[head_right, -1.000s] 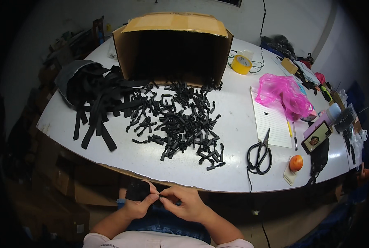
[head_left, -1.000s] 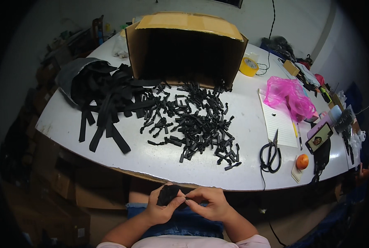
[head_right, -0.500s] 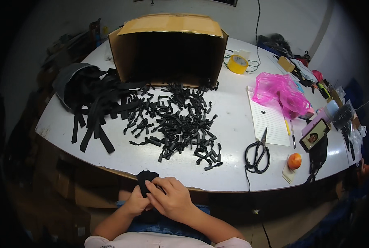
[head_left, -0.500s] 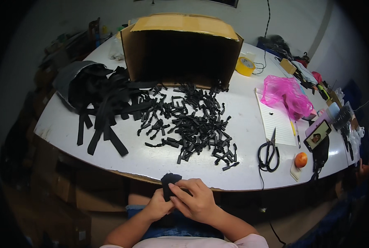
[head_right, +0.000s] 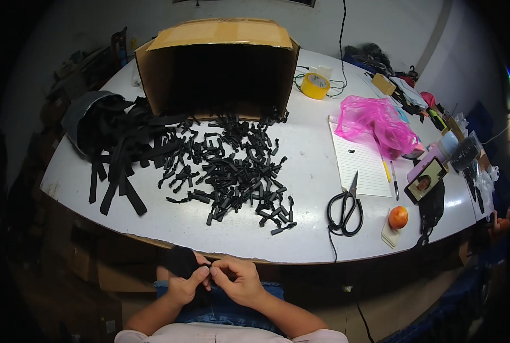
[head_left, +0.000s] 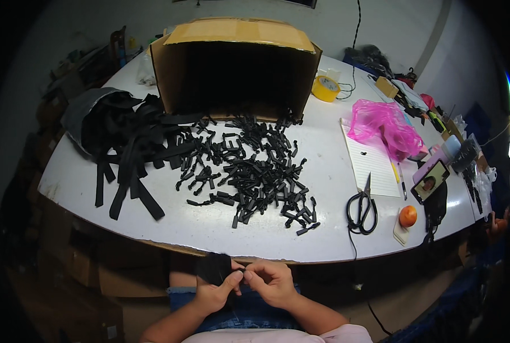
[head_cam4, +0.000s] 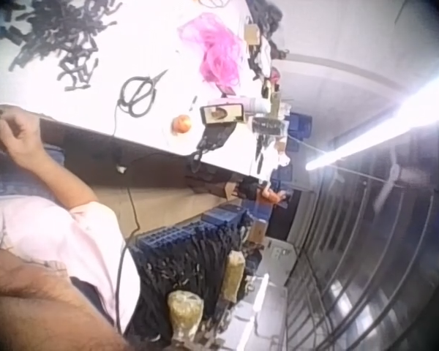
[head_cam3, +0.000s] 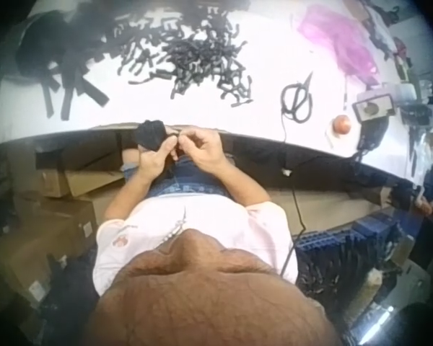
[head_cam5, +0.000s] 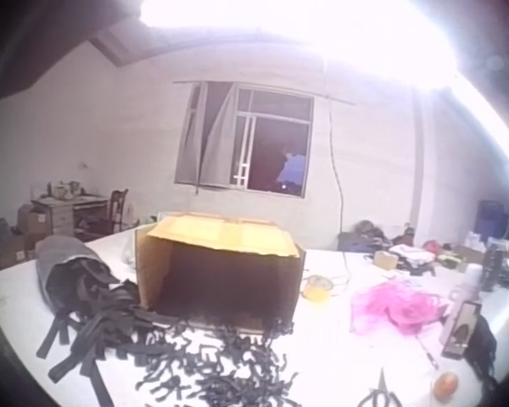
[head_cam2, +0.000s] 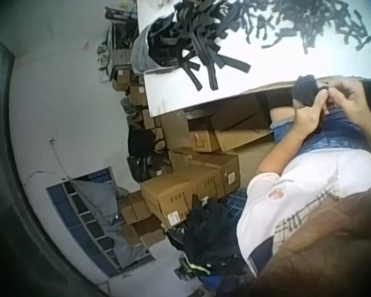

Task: Assembling plastic buckles and clips onto precut black nylon straps at a workbench.

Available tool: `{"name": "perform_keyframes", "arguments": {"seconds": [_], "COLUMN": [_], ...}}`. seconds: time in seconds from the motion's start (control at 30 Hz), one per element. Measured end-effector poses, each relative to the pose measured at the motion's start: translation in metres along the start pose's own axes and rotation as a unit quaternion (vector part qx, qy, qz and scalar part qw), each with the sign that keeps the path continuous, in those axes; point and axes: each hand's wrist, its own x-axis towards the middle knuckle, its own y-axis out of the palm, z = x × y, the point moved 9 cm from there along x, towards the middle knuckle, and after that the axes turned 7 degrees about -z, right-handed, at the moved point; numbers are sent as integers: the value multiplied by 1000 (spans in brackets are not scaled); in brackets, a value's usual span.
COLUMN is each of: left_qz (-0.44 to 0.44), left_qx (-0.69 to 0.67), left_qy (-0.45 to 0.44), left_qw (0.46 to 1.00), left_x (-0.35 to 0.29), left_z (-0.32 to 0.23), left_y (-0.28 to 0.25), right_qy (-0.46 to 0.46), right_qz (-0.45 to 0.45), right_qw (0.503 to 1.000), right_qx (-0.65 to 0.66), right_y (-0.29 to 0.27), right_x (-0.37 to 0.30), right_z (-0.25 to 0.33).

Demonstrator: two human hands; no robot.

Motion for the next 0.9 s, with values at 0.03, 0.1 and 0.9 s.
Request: {"name": "perform_keyframes", "arguments": {"seconds": [0.03, 0.1, 0.9], "left_qz": [1, 34, -31], "left_qx": [0, 177, 84], "left_qy": [0, 188, 84], "left_qw": [1000, 966, 992], "left_x": [0, -6, 8], "left_z": [2, -20, -8], "left_y": [-1, 3, -3], "right_qy": [-15, 83, -151], "right_qz": [-5, 16, 17], "right_qw": [1000, 993, 969], "right_qx": [-23, 82, -195], "right_y": [-3, -6, -5], "right_x": [0, 1, 19], "right_z": [-2, -22, 40]}}
